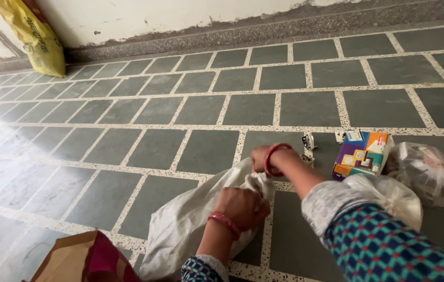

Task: The person unpacks several items from shopping bags onto the floor, including a box, a plastic cup, and paper slips, and then gathers smaller metal parts into a white cloth bag.

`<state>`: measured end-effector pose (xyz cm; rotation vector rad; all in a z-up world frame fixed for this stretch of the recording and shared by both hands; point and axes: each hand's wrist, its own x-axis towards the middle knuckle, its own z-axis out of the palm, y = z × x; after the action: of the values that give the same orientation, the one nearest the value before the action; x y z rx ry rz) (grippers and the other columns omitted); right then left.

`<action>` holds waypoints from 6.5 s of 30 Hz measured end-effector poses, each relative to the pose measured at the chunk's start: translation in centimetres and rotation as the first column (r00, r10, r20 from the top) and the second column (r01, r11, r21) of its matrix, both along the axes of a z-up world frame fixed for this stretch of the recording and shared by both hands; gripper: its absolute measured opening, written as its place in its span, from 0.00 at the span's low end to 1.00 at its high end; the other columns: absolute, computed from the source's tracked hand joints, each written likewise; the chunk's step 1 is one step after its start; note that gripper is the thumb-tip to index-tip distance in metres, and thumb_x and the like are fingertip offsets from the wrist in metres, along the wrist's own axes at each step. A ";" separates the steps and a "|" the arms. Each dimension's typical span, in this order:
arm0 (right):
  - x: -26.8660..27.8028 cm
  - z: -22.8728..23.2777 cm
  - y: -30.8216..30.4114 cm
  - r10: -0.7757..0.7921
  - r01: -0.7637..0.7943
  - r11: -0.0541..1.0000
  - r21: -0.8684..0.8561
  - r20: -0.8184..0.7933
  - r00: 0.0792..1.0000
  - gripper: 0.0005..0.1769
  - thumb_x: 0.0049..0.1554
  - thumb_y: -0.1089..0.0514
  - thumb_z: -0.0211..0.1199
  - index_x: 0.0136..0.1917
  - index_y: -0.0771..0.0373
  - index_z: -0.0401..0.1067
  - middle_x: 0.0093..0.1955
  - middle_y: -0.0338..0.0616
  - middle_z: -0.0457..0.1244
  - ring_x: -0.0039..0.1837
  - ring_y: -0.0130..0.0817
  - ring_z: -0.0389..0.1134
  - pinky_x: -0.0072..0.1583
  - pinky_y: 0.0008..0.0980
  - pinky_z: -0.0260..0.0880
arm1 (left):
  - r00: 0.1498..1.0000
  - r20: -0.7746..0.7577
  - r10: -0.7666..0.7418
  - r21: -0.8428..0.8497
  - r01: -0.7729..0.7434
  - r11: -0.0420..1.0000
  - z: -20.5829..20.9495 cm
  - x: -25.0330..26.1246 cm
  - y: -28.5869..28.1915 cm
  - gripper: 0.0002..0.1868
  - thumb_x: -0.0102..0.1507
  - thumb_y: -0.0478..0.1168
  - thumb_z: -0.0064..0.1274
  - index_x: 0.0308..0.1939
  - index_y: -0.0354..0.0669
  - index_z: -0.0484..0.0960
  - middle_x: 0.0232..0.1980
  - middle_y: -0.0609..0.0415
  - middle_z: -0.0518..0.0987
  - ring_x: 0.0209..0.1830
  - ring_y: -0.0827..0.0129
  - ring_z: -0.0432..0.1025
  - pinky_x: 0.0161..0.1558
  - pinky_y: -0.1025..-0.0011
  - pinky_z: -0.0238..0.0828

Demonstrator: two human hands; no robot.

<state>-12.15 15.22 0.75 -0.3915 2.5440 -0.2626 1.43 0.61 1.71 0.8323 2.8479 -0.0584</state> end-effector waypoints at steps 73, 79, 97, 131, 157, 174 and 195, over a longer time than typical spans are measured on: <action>-6.0 -18.4 7.1 -0.594 0.448 0.767 -0.459 -0.245 0.766 0.25 0.58 0.36 0.64 0.51 0.60 0.79 0.50 0.50 0.71 0.52 0.48 0.73 0.57 0.44 0.73 | 0.927 -0.244 0.286 0.434 -0.159 0.887 -12.4 -10.4 -2.7 0.10 0.63 0.42 0.51 0.41 0.47 0.88 0.51 0.49 0.81 0.54 0.54 0.74 0.59 0.53 0.67; -7.9 -20.0 12.9 -0.784 0.632 0.559 -0.536 -0.095 0.613 0.11 0.57 0.55 0.61 0.50 0.56 0.81 0.49 0.46 0.74 0.51 0.44 0.77 0.56 0.41 0.76 | 0.523 0.823 -0.222 0.503 -0.852 -0.145 -20.3 -15.0 8.1 0.28 0.67 0.56 0.52 0.57 0.33 0.80 0.55 0.41 0.83 0.50 0.52 0.79 0.50 0.57 0.77; -14.2 -31.0 14.8 -0.492 0.398 0.854 -0.336 -0.273 0.826 0.29 0.52 0.65 0.64 0.68 0.60 0.69 0.66 0.52 0.65 0.67 0.46 0.67 0.67 0.39 0.67 | 0.749 0.322 0.579 0.907 -0.420 0.038 -36.8 -22.6 18.1 0.32 0.57 0.34 0.57 0.63 0.20 0.69 0.69 0.23 0.65 0.69 0.33 0.61 0.69 0.51 0.54; -9.4 -16.4 0.3 -0.415 0.578 0.520 -0.628 0.406 0.814 0.19 0.59 0.65 0.61 0.63 0.69 0.72 0.49 0.47 0.70 0.42 0.27 0.71 0.42 0.29 0.75 | 0.632 0.752 0.187 0.624 -0.589 -0.513 -19.8 -16.1 -1.8 0.27 0.63 0.37 0.49 0.67 0.40 0.71 0.53 0.45 0.79 0.42 0.66 0.74 0.39 0.68 0.74; -10.1 -20.9 20.9 -0.762 0.747 0.525 -0.409 0.166 0.626 0.20 0.58 0.66 0.59 0.62 0.57 0.78 0.48 0.53 0.73 0.43 0.41 0.70 0.46 0.37 0.70 | 0.458 0.881 -0.114 0.405 -0.858 -0.316 -30.7 -19.7 17.9 0.23 0.63 0.37 0.51 0.62 0.38 0.78 0.40 0.65 0.80 0.36 0.82 0.73 0.38 0.80 0.69; -9.2 -22.9 20.0 -0.643 0.706 0.440 -0.555 0.354 0.679 0.25 0.53 0.75 0.56 0.62 0.63 0.75 0.61 0.44 0.70 0.61 0.38 0.72 0.56 0.36 0.76 | 0.541 0.810 -0.225 0.451 -0.821 -0.350 -35.9 -21.7 19.5 0.24 0.65 0.37 0.51 0.65 0.33 0.74 0.51 0.52 0.76 0.43 0.69 0.70 0.40 0.72 0.67; -7.2 -10.6 1.0 -0.386 0.448 0.574 -0.685 0.257 0.886 0.23 0.53 0.67 0.61 0.63 0.62 0.77 0.56 0.42 0.72 0.53 0.31 0.73 0.51 0.31 0.77 | 0.648 0.756 0.095 0.640 -0.699 -0.318 -16.5 -15.2 -1.3 0.27 0.62 0.39 0.55 0.66 0.41 0.75 0.39 0.55 0.76 0.32 0.71 0.67 0.31 0.70 0.65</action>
<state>-19.35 16.22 -9.88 -0.0316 2.3015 -1.4880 -13.77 -0.73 -14.81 -0.3917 1.8855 2.3522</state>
